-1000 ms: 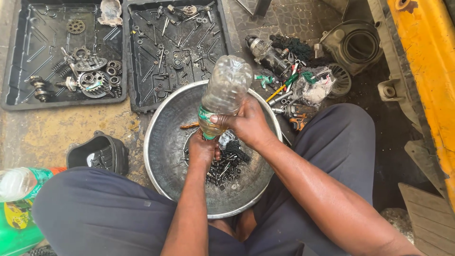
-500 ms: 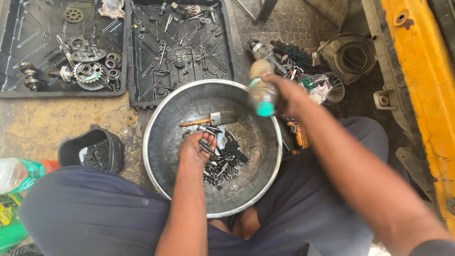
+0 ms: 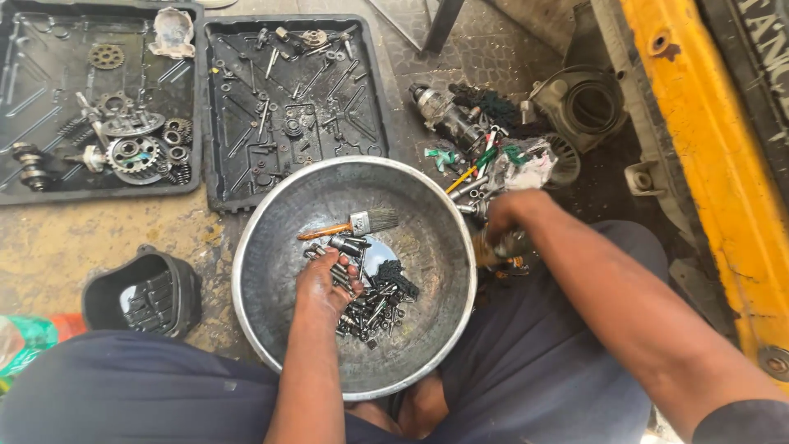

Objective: Cleaning and organizing various small engine or mechanical parts using a liquid solvent in a metal basin.

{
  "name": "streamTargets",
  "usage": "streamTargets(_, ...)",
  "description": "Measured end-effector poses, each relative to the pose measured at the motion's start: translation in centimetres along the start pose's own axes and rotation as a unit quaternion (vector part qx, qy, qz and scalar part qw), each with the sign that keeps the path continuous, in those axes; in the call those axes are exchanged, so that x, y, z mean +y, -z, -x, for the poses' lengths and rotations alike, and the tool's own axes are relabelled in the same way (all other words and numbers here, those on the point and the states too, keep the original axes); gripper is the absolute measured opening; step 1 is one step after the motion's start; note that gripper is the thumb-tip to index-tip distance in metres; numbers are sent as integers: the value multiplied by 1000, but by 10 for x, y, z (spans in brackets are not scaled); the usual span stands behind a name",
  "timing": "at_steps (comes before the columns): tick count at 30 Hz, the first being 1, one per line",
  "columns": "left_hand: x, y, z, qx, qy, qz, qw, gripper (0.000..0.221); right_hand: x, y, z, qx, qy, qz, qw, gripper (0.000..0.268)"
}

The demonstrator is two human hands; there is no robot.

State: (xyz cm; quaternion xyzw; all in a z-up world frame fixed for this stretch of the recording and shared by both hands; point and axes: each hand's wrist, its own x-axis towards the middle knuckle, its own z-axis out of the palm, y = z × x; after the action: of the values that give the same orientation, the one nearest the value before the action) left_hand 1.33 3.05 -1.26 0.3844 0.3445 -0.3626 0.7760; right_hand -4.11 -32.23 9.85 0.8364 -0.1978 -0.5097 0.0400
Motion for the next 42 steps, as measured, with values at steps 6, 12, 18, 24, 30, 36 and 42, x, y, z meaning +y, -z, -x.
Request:
streamTargets(6, 10, -16, 19, 24, 30, 5, 999, 7, -3, -39, -44, -65, 80, -9, 995, 56)
streamTargets(12, 16, -24, 41, -27, 10, -40, 999, 13, -11, -44, -49, -91, 137, -35, 986, 51)
streamTargets(18, -3, 10, -27, -116, -160, -317, 928, 22, -30, 19, 68, 148, 94, -23, 984, 60)
streamTargets(24, -8, -28, 60, 82, -54, -534, 840, 52, -47, 18, 71, 253, 188, -117, 942, 73)
streamTargets(30, -79, 55, -109, 87, -252, -741, 617, 34, -70, 20, 87, 222, 210, -99, 947, 72)
streamTargets(36, -13, -8, -4, 2, 0, -437, 899, 20, -96, 39, 113, 139, 225, -70, 962, 71)
streamTargets(42, 132, -51, -3, -106, -151, -2, 983, 13, -79, -16, -41, 50, 309, -1, 950, 71)
